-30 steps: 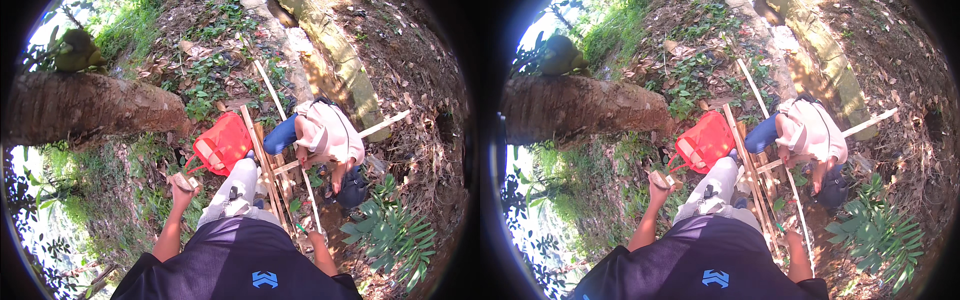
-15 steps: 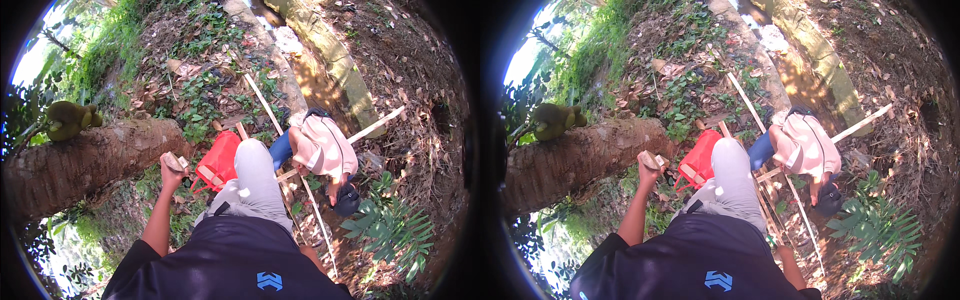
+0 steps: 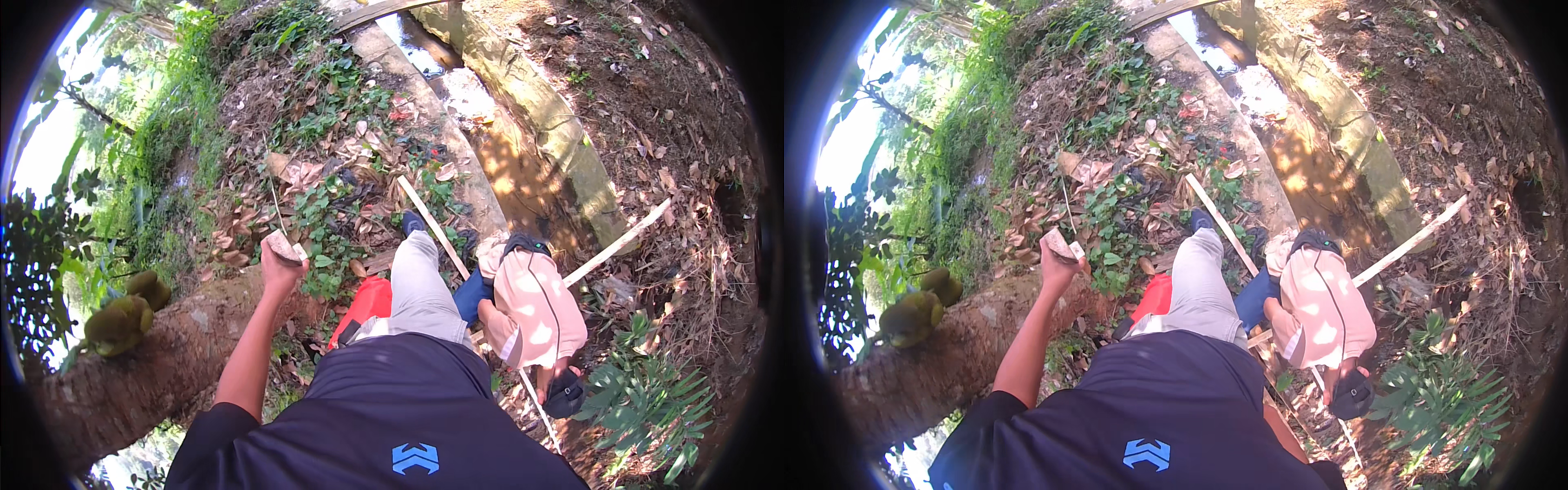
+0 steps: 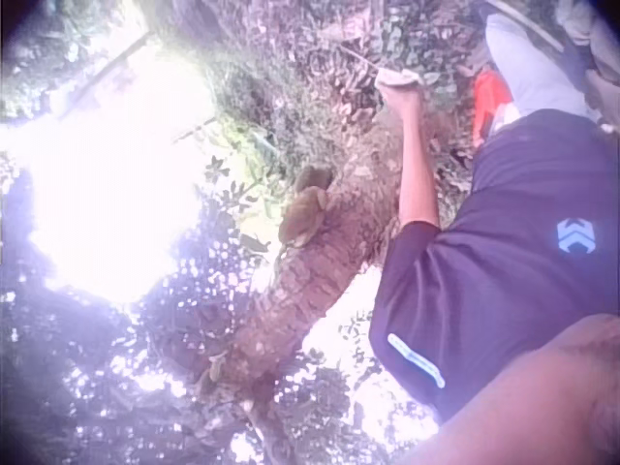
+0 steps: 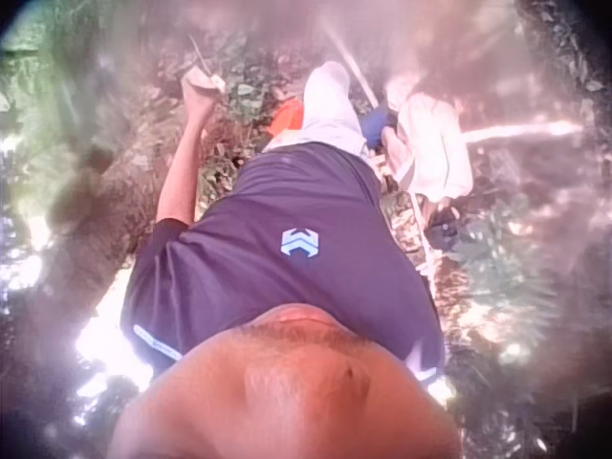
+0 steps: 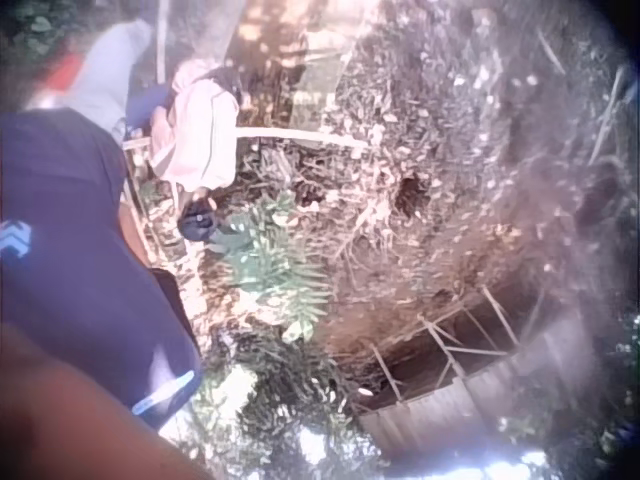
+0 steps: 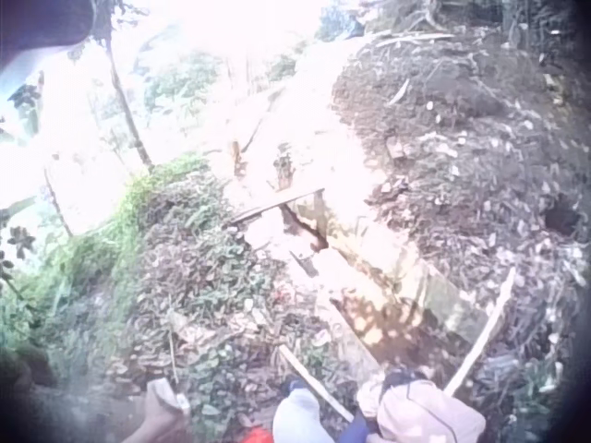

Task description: The person sits on the ground and uses a hammer to strike a piece of wood, chipping away small fragments. They repeatedly adjust the wood's position and continue hammering to shape it. The person then stands and walks toward a small stream where another person is working.

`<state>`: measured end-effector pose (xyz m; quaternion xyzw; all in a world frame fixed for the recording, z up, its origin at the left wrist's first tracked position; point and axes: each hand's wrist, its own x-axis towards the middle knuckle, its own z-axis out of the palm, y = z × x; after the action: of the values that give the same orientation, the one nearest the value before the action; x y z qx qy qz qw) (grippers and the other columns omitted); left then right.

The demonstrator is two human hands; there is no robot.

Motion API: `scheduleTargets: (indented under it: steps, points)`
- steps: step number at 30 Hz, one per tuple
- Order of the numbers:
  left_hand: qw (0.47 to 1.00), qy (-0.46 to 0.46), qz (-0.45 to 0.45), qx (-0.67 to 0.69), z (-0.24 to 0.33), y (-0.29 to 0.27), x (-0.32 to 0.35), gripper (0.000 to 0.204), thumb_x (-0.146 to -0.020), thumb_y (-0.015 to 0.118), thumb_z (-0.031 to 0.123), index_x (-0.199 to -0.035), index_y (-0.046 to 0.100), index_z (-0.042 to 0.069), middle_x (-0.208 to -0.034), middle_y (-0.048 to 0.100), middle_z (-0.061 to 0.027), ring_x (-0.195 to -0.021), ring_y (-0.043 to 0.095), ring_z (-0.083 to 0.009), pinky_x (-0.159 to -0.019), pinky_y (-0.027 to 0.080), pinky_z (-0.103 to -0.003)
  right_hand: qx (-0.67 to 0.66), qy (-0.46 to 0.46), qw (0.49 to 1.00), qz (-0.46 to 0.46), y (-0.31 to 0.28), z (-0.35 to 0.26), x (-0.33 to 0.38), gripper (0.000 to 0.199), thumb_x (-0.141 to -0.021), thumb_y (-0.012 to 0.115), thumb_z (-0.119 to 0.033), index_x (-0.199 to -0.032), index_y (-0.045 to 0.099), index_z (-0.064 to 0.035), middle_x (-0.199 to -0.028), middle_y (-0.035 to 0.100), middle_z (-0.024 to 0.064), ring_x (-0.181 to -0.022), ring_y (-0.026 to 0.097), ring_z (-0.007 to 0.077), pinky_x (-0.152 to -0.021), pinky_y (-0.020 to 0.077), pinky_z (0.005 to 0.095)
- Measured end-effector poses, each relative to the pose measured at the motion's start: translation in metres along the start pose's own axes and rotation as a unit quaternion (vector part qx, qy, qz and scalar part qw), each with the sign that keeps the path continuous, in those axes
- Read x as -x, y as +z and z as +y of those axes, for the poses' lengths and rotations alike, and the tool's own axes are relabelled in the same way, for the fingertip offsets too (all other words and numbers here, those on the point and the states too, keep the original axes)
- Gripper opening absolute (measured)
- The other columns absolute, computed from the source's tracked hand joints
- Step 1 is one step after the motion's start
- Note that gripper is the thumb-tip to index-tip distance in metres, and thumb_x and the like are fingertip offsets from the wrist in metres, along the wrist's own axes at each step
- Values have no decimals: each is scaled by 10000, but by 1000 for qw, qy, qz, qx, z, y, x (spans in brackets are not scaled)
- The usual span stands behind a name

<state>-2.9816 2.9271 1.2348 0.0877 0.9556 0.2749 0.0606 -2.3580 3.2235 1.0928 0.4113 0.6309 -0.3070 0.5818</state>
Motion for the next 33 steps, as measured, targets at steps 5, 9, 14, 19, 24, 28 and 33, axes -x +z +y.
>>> scheduleTargets:
  steps: [5,9,14,19,24,28,33]
  points:
    - [991,115,-67,-7,103,27,-205,896,-591,906,235,-1310,395,77,-1144,599,-167,-1059,613,-372,-914,498,-456,-93,10,995,25,-113,-88,-15,512,-723,809,-309,-1088,687,29,-1051,702,171,-919,701,310,-801,544,415]
    - [976,211,-55,-1,180,37,-317,906,-627,906,194,-1336,345,146,-1127,664,-145,-965,681,-353,-806,553,-442,-139,20,990,34,-182,-134,-12,478,-730,803,-292,-1060,686,34,-1017,700,169,-888,699,303,-775,542,413]
    - [976,216,-7,13,211,52,-376,941,-624,914,202,-1354,321,161,-1132,646,-144,-1015,651,-376,-866,519,-479,-183,25,981,61,-252,-166,0,436,-739,795,-270,-1024,686,41,-976,699,166,-850,697,295,-742,539,410]
    - [997,69,-12,-13,193,48,-387,938,-605,922,224,-1332,333,143,-1173,605,-182,-1090,610,-403,-925,497,-483,-198,23,976,86,-325,-191,8,396,-748,787,-249,-989,686,48,-934,697,163,-811,695,287,-710,536,407]
    - [998,-57,27,13,164,56,-406,895,-582,918,265,-1272,388,56,-1194,567,-198,-1098,583,-414,-938,467,-475,-202,19,974,102,-405,-225,0,356,-757,779,-227,-954,685,54,-893,696,161,-772,693,279,-678,534,404]
    - [990,-137,13,-26,140,66,-425,903,-585,903,247,-1303,383,76,-1244,575,-195,-1132,591,-390,-949,480,-458,-204,17,973,108,-476,-261,-17,327,-764,773,-210,-926,685,59,-860,695,158,-742,692,273,-652,532,402]
    - [987,-158,7,19,137,91,-480,912,-563,893,235,-1291,377,49,-1197,592,-189,-1106,605,-374,-947,485,-449,-187,43,977,92,-568,-285,-14,292,-772,766,-189,-891,685,66,-818,693,156,-703,690,265,-619,529,399]
